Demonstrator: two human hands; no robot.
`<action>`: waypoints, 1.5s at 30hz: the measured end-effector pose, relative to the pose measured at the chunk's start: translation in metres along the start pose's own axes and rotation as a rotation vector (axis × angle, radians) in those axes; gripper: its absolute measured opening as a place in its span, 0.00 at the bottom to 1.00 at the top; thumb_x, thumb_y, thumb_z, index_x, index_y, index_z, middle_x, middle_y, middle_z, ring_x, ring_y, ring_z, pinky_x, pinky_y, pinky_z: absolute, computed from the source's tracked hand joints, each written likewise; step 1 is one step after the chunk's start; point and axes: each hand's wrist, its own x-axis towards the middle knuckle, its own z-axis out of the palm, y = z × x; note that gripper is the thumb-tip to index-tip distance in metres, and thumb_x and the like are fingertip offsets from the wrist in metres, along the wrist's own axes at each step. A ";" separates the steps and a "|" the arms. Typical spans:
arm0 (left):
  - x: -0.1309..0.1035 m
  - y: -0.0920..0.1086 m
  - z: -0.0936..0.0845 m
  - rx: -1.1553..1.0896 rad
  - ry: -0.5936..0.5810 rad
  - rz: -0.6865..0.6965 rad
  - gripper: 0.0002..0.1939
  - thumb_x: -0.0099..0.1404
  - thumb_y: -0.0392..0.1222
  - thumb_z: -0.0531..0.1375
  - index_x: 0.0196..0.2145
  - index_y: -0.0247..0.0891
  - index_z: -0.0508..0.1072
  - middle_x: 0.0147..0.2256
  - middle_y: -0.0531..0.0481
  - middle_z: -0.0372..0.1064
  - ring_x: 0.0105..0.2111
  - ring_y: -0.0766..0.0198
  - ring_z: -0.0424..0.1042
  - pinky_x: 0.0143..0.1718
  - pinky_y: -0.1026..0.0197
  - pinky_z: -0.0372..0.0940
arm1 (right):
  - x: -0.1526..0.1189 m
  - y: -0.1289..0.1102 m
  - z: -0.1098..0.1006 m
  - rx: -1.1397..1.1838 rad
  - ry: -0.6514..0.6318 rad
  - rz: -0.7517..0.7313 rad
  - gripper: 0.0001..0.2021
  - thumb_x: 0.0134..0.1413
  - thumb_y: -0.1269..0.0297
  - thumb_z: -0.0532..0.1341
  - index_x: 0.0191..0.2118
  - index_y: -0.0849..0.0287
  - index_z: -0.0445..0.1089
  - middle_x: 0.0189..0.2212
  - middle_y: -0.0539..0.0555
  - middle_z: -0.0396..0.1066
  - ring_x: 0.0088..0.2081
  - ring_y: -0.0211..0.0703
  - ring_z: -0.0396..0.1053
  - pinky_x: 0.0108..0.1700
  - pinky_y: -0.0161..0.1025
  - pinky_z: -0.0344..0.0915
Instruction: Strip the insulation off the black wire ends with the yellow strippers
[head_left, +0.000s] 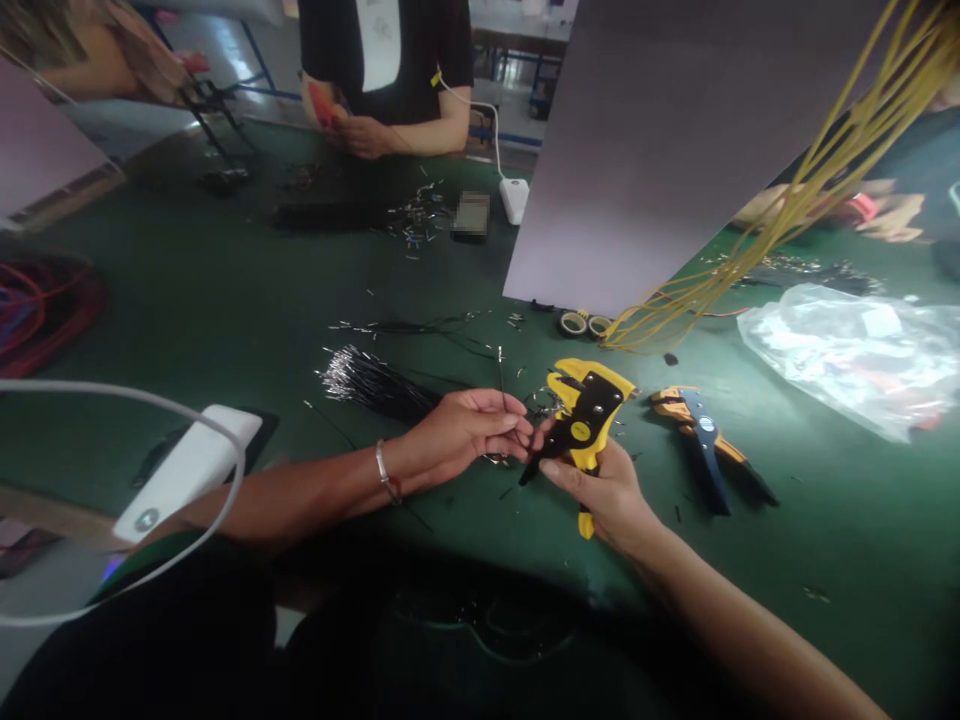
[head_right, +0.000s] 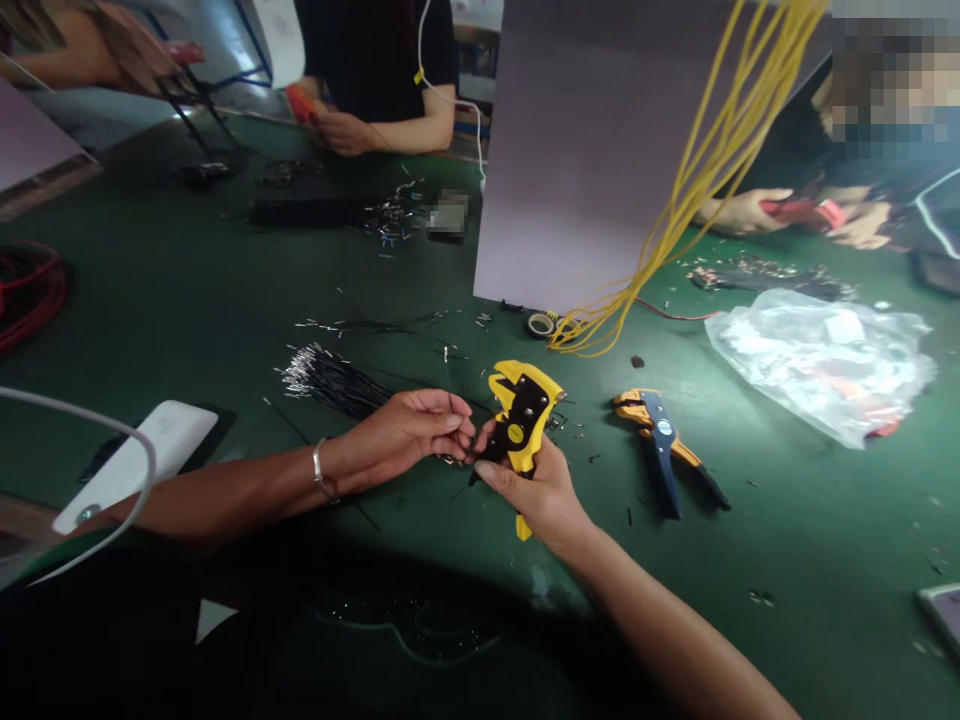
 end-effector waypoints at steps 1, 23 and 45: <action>0.000 -0.002 0.000 0.015 0.004 0.013 0.07 0.60 0.34 0.63 0.37 0.29 0.72 0.32 0.44 0.74 0.32 0.63 0.75 0.39 0.58 0.70 | -0.001 0.001 0.000 -0.012 0.000 -0.014 0.15 0.47 0.59 0.69 0.40 0.57 0.70 0.35 0.53 0.72 0.37 0.44 0.70 0.41 0.42 0.70; -0.006 -0.010 0.012 0.073 0.182 0.091 0.08 0.57 0.34 0.65 0.34 0.28 0.72 0.32 0.39 0.76 0.31 0.60 0.77 0.36 0.56 0.71 | -0.007 0.009 0.011 -0.046 0.075 0.000 0.15 0.48 0.58 0.69 0.39 0.58 0.69 0.31 0.53 0.75 0.31 0.45 0.75 0.37 0.45 0.74; 0.002 0.008 0.003 0.200 0.298 0.165 0.07 0.54 0.32 0.65 0.31 0.27 0.72 0.27 0.43 0.75 0.24 0.62 0.75 0.29 0.59 0.71 | -0.001 0.010 0.000 0.092 -0.063 0.021 0.11 0.51 0.62 0.66 0.39 0.58 0.68 0.31 0.52 0.73 0.32 0.45 0.72 0.40 0.46 0.70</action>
